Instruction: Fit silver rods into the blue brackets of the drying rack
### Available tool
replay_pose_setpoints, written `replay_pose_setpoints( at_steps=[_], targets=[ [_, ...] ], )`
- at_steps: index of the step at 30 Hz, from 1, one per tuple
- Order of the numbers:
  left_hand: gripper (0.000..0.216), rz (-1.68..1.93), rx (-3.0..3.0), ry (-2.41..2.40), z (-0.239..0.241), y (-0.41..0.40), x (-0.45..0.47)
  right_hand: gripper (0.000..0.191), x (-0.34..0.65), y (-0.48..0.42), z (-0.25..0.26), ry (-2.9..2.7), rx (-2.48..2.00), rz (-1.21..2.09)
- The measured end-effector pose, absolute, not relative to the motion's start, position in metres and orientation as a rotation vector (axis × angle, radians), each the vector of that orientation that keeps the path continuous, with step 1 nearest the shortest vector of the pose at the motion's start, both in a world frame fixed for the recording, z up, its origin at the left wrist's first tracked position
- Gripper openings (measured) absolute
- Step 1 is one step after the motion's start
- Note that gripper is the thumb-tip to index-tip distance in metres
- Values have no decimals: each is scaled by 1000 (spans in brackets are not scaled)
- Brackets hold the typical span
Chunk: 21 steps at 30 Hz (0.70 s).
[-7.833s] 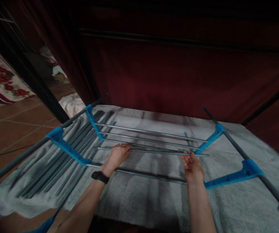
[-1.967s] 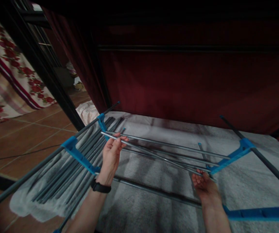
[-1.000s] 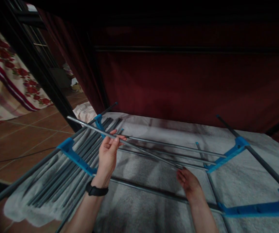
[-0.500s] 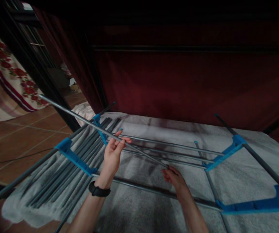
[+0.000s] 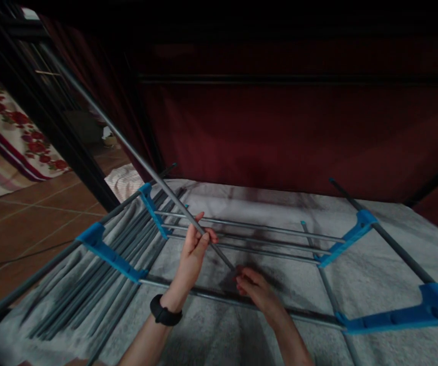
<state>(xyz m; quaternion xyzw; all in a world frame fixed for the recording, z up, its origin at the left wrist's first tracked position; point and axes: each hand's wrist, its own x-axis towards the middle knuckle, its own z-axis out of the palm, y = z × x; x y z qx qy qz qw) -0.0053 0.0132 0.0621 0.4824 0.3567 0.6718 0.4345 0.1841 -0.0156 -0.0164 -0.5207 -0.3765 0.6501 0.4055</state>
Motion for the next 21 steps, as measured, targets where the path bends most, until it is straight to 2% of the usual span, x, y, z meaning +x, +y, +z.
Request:
replay_pose_setpoints(
  at_steps=[10,21],
  targets=[
    [23,1661,1286,1115,65,15,-25,53,208,0,-8,-891,-1306,1436],
    [24,1361,1797,1296,46,17,-38,50,237,9,-3,-753,-1269,1287]
  ],
)
